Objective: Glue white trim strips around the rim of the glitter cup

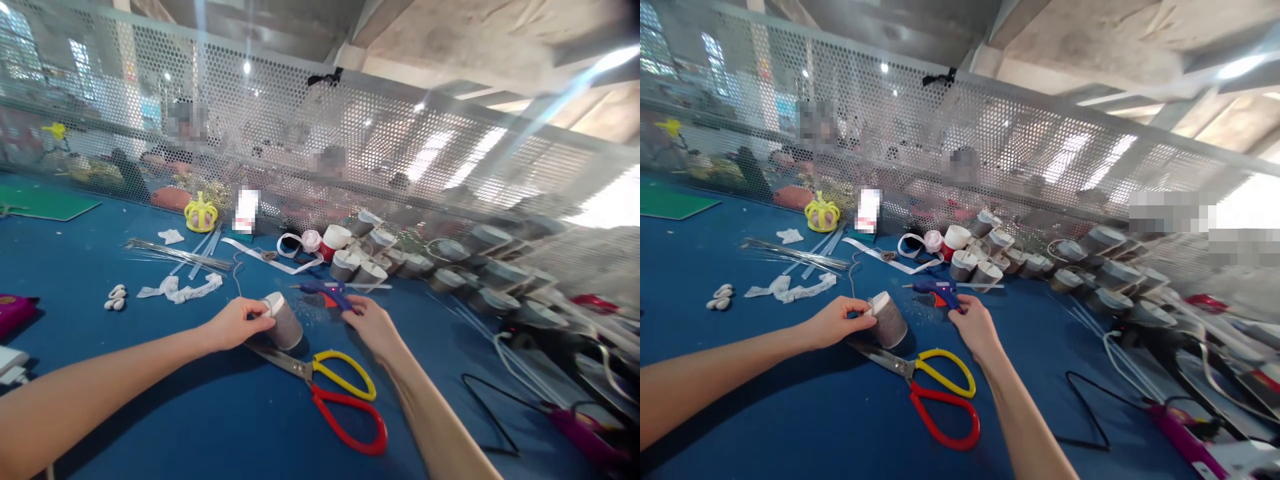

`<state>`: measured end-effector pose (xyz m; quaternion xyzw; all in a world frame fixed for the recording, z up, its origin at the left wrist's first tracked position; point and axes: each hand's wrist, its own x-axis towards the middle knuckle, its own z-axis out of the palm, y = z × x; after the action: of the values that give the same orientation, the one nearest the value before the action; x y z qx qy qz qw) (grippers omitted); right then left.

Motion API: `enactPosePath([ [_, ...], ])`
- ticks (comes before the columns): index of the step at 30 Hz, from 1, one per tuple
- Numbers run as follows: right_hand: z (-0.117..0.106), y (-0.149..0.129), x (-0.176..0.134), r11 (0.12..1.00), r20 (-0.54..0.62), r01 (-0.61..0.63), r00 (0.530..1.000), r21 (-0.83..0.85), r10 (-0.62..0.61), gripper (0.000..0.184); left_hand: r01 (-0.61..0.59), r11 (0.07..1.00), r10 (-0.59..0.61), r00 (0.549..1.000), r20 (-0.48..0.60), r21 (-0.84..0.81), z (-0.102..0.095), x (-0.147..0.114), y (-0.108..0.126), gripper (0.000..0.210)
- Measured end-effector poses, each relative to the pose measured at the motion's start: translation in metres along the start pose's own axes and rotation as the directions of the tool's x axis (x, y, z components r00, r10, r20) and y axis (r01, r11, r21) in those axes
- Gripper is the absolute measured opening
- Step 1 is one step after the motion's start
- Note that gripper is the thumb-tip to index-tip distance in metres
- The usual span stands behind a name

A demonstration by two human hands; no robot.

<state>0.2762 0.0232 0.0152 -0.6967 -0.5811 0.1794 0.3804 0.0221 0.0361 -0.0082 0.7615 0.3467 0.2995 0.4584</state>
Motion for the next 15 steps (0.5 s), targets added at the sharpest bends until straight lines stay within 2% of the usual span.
enactPosePath([
  [2, -0.004, -0.012, -0.004, 0.992, 0.064, -0.076, 0.995, 0.098, 0.07, 0.022, -0.009, 1.0, 0.009, 1.0, -0.003, -0.005, -0.002, 0.001, 0.0, 0.024],
  [4, -0.007, -0.025, -0.01, 0.935, 0.21, -0.237, 0.96, 0.263, 0.184, 0.023, -0.015, 1.0, 0.015, 1.0, 0.002, -0.006, -0.003, 0.002, 0.0, 0.024],
  [6, -0.008, -0.036, -0.018, 0.89, 0.3, -0.309, 0.931, 0.336, 0.21, 0.022, -0.019, 1.0, 0.019, 1.0, 0.018, 0.0, -0.004, 0.002, 0.0, 0.025],
  [12, -0.001, -0.048, -0.045, 0.939, 0.305, -0.085, 0.952, 0.334, -0.022, 0.02, -0.016, 1.0, 0.016, 0.999, 0.041, -0.007, -0.003, 0.003, -0.002, 0.026],
  [15, 0.002, -0.05, -0.058, 0.953, 0.269, -0.061, 0.963, 0.296, -0.022, 0.016, -0.024, 1.0, 0.025, 0.999, 0.044, -0.006, -0.002, 0.004, -0.004, 0.027],
])
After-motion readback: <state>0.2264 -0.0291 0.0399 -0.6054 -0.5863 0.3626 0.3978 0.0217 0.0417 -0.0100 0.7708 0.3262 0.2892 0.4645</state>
